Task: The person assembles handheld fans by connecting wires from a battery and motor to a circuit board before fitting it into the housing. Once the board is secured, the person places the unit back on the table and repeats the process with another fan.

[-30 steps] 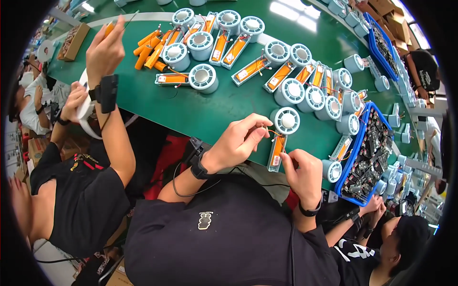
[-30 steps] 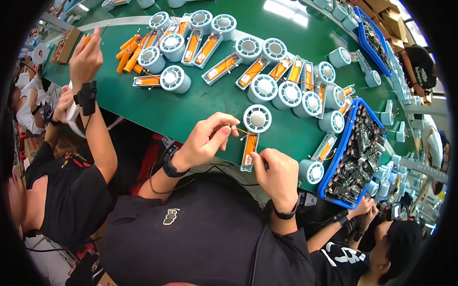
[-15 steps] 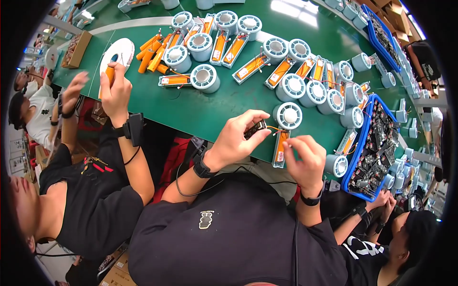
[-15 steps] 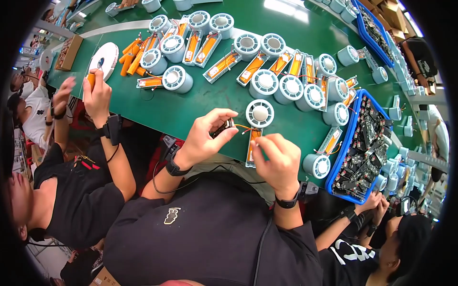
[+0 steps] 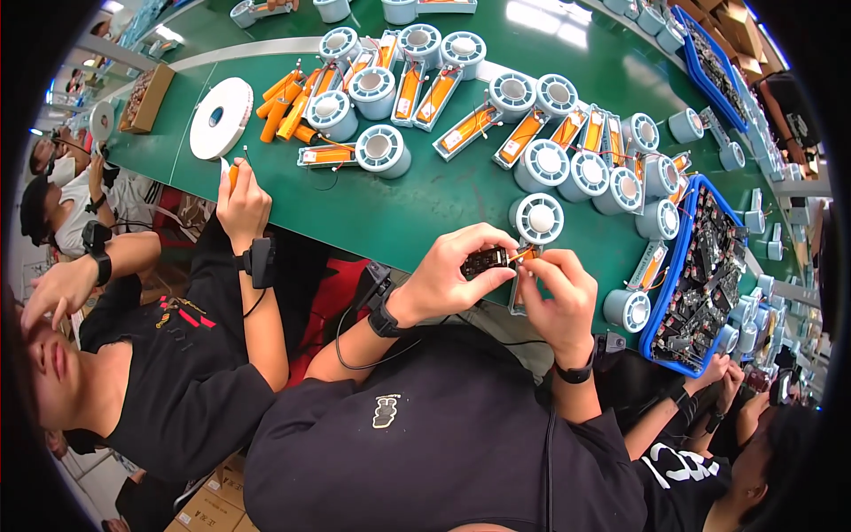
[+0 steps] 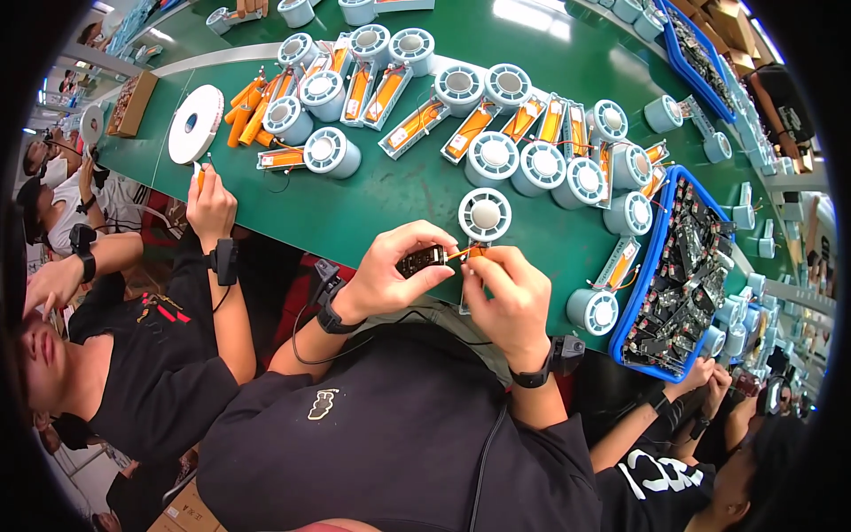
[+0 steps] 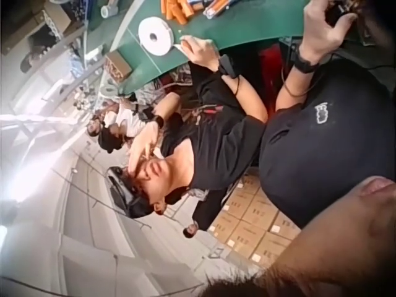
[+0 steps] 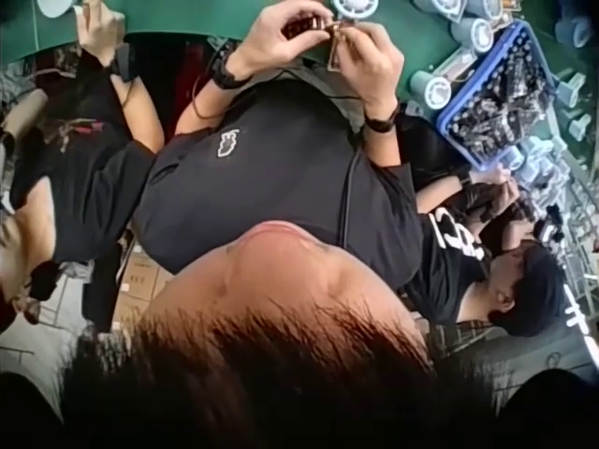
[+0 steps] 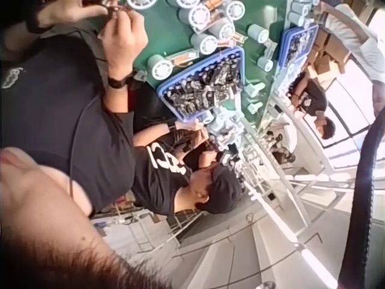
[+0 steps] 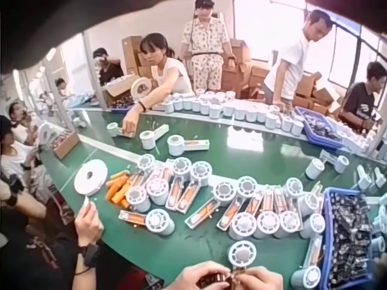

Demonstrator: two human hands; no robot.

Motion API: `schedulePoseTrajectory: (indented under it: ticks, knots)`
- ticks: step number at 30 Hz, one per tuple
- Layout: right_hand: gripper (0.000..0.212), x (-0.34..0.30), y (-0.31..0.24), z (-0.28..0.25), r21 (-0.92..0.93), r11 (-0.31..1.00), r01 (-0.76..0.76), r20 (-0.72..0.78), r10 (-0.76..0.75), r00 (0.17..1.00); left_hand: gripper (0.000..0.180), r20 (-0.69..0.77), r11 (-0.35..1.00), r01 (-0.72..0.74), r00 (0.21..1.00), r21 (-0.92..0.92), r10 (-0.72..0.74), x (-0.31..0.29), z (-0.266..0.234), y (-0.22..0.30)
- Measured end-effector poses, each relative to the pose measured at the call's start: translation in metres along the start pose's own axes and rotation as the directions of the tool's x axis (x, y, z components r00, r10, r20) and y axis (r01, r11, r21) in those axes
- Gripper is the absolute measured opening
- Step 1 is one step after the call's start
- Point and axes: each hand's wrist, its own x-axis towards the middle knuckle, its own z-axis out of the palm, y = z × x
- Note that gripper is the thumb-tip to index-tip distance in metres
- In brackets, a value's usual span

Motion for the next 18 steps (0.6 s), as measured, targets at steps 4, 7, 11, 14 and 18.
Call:
schedulePoseTrajectory:
  ticks: [4, 7, 11, 14, 18]
  knots:
    - [0.012, -0.004, 0.001, -0.004, 0.068, 0.98, -0.187, -0.104, 0.194, 0.976, 0.027, -0.028, 0.998, -0.05, 0.998, 0.037, 0.051, 0.004, 0.003, 0.0]
    - [0.01, -0.004, 0.002, -0.002, 0.222, 0.932, -0.287, -0.139, 0.321, 0.937, 0.026, -0.075, 0.989, -0.146, 0.986, 0.018, 0.147, 0.008, 0.007, 0.0]
    - [0.01, 0.004, 0.003, 0.002, 0.426, 0.851, -0.307, -0.079, 0.373, 0.924, 0.027, 0.035, 0.993, 0.057, 0.998, -0.104, -0.053, 0.007, 0.01, 0.004]
    - [0.014, 0.009, 0.006, 0.002, 0.353, 0.895, -0.273, -0.015, 0.297, 0.955, 0.03, -0.065, 0.982, 0.046, 0.996, -0.181, -0.059, 0.007, 0.015, -0.005]
    - [0.016, 0.009, 0.012, 0.006, 0.2, 0.977, -0.074, -0.074, 0.091, 0.993, 0.037, -0.099, 0.984, -0.126, 0.985, 0.129, 0.139, 0.01, 0.009, -0.005]
